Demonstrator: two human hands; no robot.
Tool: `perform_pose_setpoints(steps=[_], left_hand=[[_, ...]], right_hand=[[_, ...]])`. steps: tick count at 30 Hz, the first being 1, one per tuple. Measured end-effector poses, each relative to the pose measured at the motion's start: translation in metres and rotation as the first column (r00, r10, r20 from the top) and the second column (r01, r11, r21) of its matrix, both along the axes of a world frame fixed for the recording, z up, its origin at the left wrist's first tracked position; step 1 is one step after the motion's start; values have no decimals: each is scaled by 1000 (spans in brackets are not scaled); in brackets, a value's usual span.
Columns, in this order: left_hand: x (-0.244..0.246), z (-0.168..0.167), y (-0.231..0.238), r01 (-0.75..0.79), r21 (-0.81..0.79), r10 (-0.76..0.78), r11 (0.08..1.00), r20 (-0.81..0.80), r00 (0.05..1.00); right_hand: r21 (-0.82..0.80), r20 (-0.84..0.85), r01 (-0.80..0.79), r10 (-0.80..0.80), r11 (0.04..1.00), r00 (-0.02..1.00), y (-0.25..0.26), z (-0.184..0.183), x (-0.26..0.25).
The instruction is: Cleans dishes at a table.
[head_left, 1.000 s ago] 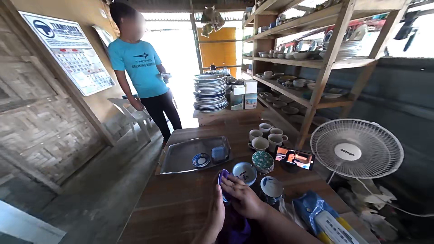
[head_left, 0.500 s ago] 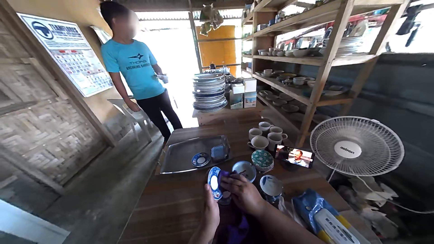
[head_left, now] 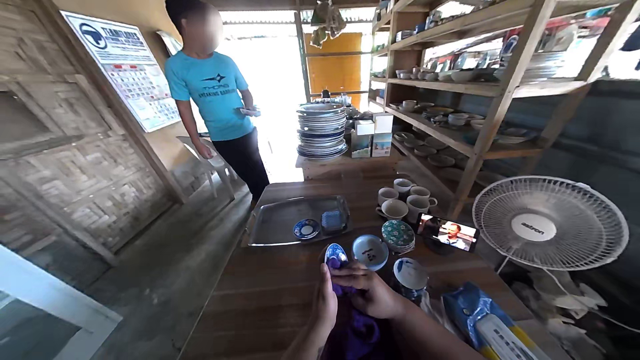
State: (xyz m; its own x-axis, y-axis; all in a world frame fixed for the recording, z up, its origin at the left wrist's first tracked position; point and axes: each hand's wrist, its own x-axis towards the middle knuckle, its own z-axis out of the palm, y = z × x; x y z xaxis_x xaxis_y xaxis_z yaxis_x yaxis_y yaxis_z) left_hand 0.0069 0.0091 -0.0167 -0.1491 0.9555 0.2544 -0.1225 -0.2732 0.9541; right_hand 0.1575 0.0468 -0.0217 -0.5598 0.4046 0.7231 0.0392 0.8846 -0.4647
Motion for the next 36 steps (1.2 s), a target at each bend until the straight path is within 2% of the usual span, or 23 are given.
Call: perform_pose_setpoints(steps=[4,8,12,15,17,24,31,36], left_hand=[[-1,-2,4,-47,24,46,999,54,998],[-2,-7,7,-59,47,55,997,94,994],[-1,-9,6,-9,33,6,999,89,996],[1,-9,5,30,39,-33,999,70,997],[1,-11,5,55,51,-57,997,50,997],[1,-3,1,77,31,-77,997,11,997],[2,5,-4,46,-43,-44,998,32,998],[2,4,-1,26,-61,-20,998,108,994]], right_hand=[[28,39,50,-51,998,998,3,-1,2],[158,74,206,-220,966,973,6,-5,1],[180,96,374,-395,910,914,4,-5,-1],[218,81,422,-447,880,891,4,-5,-3],[209,65,392,-413,896,909,2,-4,-5],[58,-23,115,-114,992,993,-2,-3,-7],[2,-6,39,-38,999,999,1,-2,-3],[2,-14,-3,3,1000,1000,-1,2,-1]])
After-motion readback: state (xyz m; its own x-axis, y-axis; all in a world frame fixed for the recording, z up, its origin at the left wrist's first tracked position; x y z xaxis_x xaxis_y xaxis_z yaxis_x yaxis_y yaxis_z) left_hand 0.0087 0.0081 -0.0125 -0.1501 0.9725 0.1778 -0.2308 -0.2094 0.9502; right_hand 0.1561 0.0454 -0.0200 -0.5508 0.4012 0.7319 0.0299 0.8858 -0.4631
